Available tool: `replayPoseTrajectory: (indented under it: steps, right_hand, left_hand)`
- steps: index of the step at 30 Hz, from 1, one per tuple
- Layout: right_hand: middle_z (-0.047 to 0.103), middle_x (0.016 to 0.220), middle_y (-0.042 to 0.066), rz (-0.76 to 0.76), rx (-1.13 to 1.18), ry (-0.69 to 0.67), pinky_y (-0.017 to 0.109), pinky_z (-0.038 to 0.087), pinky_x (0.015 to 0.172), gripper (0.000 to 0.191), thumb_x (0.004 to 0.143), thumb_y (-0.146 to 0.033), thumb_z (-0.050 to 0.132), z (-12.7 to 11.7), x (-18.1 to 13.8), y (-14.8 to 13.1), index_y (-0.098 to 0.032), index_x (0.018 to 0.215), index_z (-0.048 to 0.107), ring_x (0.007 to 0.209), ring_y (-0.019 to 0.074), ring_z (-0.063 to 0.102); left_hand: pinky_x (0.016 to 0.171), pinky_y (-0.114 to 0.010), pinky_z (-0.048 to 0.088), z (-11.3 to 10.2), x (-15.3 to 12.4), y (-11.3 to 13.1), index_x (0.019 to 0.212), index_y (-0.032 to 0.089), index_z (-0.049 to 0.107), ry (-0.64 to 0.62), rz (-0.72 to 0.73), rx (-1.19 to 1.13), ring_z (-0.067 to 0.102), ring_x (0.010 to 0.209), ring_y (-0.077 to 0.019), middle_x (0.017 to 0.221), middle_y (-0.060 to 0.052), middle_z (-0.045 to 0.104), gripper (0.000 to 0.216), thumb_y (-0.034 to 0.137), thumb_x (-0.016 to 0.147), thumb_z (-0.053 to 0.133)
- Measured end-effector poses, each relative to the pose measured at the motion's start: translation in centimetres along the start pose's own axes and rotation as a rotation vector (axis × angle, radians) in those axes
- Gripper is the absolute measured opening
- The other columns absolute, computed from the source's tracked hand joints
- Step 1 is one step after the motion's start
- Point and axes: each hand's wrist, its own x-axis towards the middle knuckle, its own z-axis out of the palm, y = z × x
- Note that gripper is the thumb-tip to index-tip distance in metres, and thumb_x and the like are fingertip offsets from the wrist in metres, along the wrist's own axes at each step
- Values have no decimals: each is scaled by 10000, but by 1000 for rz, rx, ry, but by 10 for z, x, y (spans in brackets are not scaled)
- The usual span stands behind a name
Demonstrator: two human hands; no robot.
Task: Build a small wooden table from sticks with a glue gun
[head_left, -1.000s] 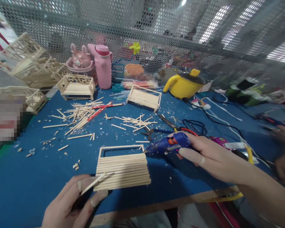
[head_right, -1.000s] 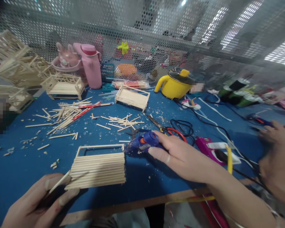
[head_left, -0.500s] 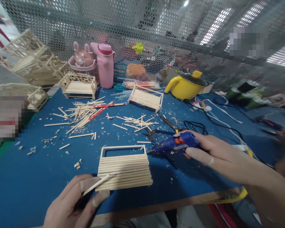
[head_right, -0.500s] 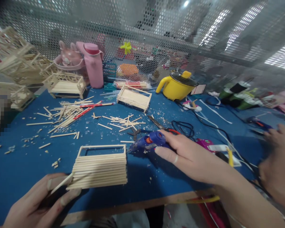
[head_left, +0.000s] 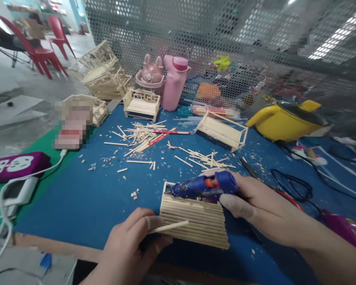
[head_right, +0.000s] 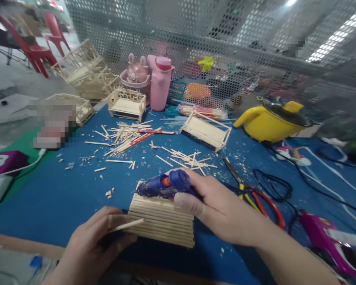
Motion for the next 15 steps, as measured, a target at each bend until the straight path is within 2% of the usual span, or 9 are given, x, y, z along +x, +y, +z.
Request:
replayPoseTrajectory:
  steps: [4,15]
  right_hand:
    - [680,901,56,-28,-43,18,332,507,688,314,917,-460,431,2,5,0,-219,1018,605,782,216,632]
    - [700,929,54,-11,-95,34,335,526,683,292,916,-419,435,3,7,7,-222,1023,621,793,221,653]
  left_hand:
    - [620,-160,524,0,-1,0,1016,263,581,-19,-27,-60,661,724,-81,896,11,648,180,252,841,617]
    - [599,-165,521,-2,1,1,994,261,590,-23,-23,-81,655,701,-82,880,9,643,149,254,846,610]
